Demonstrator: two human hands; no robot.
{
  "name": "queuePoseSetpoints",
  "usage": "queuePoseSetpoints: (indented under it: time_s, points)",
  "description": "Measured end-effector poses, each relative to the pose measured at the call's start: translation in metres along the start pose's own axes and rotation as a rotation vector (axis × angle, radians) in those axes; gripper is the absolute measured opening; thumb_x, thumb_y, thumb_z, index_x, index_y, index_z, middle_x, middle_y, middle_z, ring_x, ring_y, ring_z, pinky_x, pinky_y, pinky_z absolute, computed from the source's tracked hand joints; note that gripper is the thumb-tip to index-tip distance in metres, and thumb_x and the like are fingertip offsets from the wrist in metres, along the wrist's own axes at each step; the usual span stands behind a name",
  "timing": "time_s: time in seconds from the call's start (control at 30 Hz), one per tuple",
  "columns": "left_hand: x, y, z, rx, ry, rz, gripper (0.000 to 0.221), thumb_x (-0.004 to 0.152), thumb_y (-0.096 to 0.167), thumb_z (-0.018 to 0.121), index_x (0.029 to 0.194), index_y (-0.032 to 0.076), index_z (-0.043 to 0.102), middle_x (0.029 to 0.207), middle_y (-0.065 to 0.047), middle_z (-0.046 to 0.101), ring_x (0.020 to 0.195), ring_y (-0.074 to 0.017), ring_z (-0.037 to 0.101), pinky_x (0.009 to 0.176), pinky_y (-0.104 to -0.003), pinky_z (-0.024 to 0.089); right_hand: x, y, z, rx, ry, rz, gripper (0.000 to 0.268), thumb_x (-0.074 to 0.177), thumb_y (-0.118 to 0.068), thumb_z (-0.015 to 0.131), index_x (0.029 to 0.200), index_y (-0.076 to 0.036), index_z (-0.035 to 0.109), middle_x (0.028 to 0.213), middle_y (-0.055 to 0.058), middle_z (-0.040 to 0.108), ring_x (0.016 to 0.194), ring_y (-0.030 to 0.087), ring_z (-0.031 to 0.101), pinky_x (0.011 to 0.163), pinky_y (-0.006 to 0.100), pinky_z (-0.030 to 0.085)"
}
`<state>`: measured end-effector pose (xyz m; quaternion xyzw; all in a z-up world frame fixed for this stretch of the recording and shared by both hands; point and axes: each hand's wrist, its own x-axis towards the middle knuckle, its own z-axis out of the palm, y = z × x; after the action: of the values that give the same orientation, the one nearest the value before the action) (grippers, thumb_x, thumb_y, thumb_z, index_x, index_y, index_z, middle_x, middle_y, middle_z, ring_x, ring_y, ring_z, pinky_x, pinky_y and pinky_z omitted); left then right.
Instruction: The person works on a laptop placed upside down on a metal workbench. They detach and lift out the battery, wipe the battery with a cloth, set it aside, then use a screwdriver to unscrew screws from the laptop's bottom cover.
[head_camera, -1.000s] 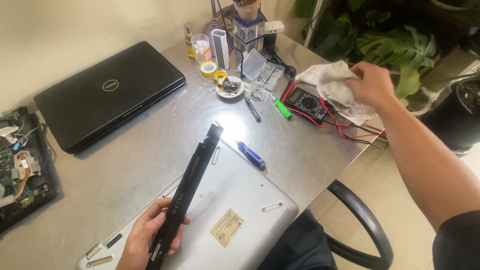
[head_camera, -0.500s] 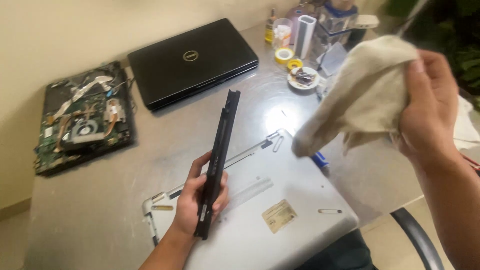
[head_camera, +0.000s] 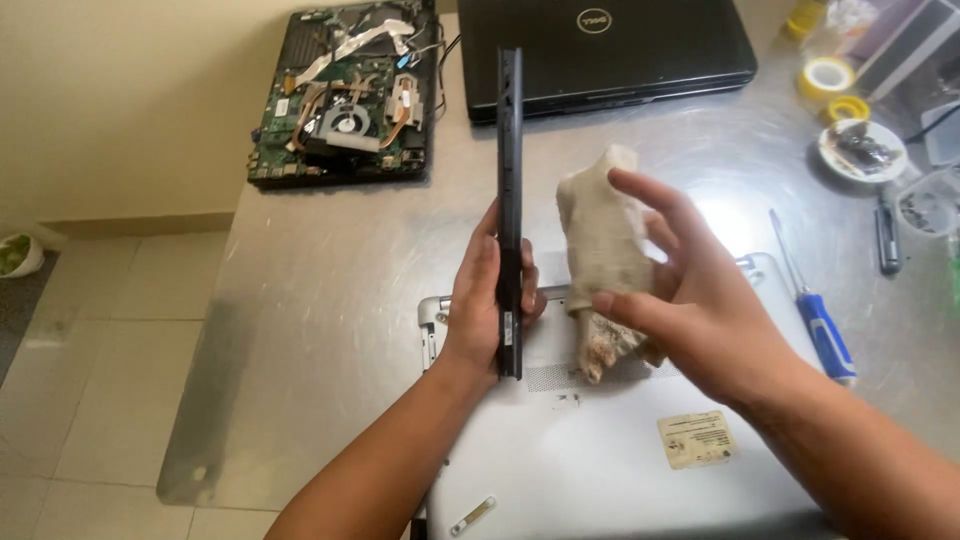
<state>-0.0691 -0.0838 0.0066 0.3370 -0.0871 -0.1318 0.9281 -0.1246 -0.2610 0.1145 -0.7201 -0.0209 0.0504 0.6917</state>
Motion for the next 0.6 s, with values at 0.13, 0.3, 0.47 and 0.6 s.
queuePoseSetpoints:
  time_s: [0.13, 0.3, 0.47, 0.6]
  points:
    - [0.002, -0.013, -0.006, -0.077, 0.113, 0.031, 0.062, 0.097, 0.038, 0.064, 0.151, 0.01, 0.051, 0.138, -0.018, 0.063, 0.116, -0.0309, 0.064, 0.096, -0.042, 0.056, 0.007, 0.054, 0.021, 0.433, -0.157, -0.139, 0.08, 0.078, -0.007, 0.078, 0.148, -0.005, 0.038, 0.14, 0.026, 0.05, 0.112, 0.03, 0.064, 0.093, 0.039, 0.061]
    - [0.007, -0.024, -0.019, -0.067, 0.027, 0.074, 0.056, 0.105, 0.036, 0.059, 0.152, 0.009, 0.049, 0.115, -0.01, 0.069, 0.101, -0.0233, 0.066, 0.087, -0.036, 0.057, 0.018, 0.104, 0.0, -0.305, -0.016, -0.508, 0.041, 0.087, -0.008, 0.077, 0.124, -0.016, 0.06, 0.127, 0.013, 0.053, 0.116, 0.025, 0.062, 0.095, 0.029, 0.05]
    - [0.005, -0.022, -0.022, 0.164, 0.018, 0.081, 0.07, 0.106, 0.051, 0.051, 0.159, 0.009, 0.035, 0.088, -0.01, 0.068, 0.073, -0.0149, 0.067, 0.067, -0.022, 0.054, 0.033, 0.132, -0.027, -0.222, 0.047, -0.429, 0.024, 0.093, 0.005, 0.064, 0.117, 0.0, 0.064, 0.112, 0.022, 0.064, 0.092, 0.031, 0.069, 0.077, 0.041, 0.055]
    - [0.003, -0.022, -0.017, 0.232, -0.024, 0.2, 0.075, 0.102, 0.056, 0.055, 0.159, 0.009, 0.038, 0.089, -0.01, 0.068, 0.081, -0.0109, 0.064, 0.073, -0.021, 0.05, 0.023, 0.112, -0.005, -0.182, -0.092, -0.36, 0.028, 0.091, 0.001, 0.065, 0.118, 0.0, 0.069, 0.108, 0.027, 0.071, 0.076, 0.029, 0.069, 0.077, 0.044, 0.055]
